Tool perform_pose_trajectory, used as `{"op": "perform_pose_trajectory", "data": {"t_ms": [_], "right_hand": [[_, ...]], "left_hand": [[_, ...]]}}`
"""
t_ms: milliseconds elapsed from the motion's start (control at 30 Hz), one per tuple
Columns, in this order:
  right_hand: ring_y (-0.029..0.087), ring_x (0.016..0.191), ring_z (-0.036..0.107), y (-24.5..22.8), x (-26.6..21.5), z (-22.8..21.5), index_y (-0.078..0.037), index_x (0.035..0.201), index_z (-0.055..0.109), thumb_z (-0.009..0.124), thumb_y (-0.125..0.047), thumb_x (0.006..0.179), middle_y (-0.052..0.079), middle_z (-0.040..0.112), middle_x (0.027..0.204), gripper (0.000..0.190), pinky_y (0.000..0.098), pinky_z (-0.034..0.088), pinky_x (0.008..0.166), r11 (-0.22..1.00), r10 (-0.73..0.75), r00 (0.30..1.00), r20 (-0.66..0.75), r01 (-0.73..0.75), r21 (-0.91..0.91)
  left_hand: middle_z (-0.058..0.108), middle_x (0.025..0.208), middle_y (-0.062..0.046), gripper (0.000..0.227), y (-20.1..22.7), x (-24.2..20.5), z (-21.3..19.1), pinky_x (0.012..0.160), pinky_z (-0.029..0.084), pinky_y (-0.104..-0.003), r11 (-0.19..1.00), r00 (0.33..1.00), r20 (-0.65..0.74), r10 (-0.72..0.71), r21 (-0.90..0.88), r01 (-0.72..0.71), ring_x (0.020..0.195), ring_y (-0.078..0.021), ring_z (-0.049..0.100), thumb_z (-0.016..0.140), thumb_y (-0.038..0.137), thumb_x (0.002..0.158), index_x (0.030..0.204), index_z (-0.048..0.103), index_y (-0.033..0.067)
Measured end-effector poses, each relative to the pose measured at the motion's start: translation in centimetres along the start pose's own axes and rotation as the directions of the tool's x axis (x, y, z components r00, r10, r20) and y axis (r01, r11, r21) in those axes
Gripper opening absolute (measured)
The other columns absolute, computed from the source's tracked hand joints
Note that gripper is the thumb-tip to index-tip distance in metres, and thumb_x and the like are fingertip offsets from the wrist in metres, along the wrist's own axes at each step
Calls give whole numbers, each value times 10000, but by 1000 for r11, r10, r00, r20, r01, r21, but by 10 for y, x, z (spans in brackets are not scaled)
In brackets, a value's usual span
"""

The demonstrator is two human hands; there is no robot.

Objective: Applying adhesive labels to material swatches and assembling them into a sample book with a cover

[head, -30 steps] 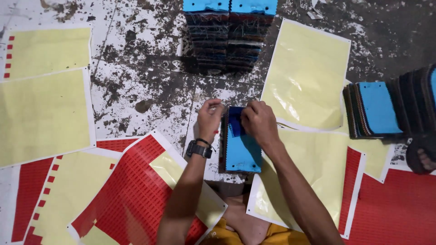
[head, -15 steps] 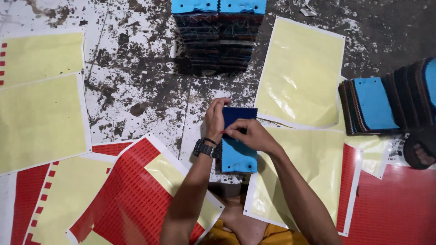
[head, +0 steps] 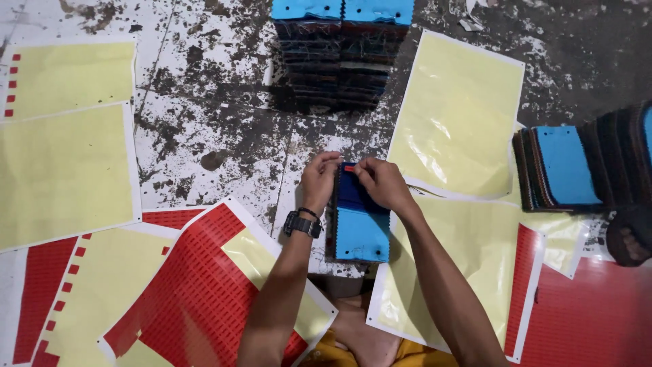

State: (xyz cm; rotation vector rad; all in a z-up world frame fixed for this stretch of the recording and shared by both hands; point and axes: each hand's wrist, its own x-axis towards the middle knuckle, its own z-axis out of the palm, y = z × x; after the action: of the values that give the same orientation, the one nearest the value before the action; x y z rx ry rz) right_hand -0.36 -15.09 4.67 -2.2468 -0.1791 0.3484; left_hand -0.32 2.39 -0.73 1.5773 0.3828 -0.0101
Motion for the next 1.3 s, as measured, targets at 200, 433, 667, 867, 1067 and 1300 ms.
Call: {"op": "perform_pose_trajectory", "data": {"t_ms": [200,433,667,867,1067,1300], "right_hand": [[348,939,740,9,14,14,-190,1028,745,630,-361,986,93,772,899,210,499,585,829,983,103,995,-8,-103,-155],[375,961,740,0,18,25,-191,1073,731,560,-342,985,107,761,964,245,536,600,834,942,153,987,-55,-163,-294],[480,1042,687,-17,4,5,-85,1222,684,705,-213,902,215,683,1124,345,607,587,855,915,2,994,-113,-47,-400],[308,837,683,25,14,18,-284,1008,781,792,-289,821,5,618,909,187,452,592,658,725,-461,850,-254,196,-660],[210,722,621,31,19,28,-295,789,754,767,-340,883,-48,582,786,105,349,487,565,616,-675,647,-354,230,-753],[277,830,654,18,1,7,-154,842,677,738,-261,897,21,607,879,134,403,542,709,608,-668,721,-186,384,-695]], "left_hand": [[790,1044,-47,243,-12,3,0,811,587,-315,1000,999,31,-13,27,12,936,-155,743,676,108,883,1099,763,173],[794,937,-2,252,-22,11,12,796,599,-274,988,999,-36,10,156,-4,856,-111,750,823,169,743,987,764,185],[791,953,-65,247,-22,11,17,785,604,-302,988,998,-54,23,154,-15,885,-160,746,826,125,768,1000,741,127],[780,1035,-118,267,-7,-1,8,812,613,-352,993,998,-15,63,103,-61,932,-228,753,817,139,804,1055,729,111],[734,1075,-129,245,18,-20,-9,797,612,-378,981,979,-98,181,81,-174,901,-259,760,736,115,816,1061,722,115],[745,1027,-20,252,12,1,-9,916,486,-361,924,931,187,315,165,-346,934,-217,622,527,226,964,1091,744,217]]}}
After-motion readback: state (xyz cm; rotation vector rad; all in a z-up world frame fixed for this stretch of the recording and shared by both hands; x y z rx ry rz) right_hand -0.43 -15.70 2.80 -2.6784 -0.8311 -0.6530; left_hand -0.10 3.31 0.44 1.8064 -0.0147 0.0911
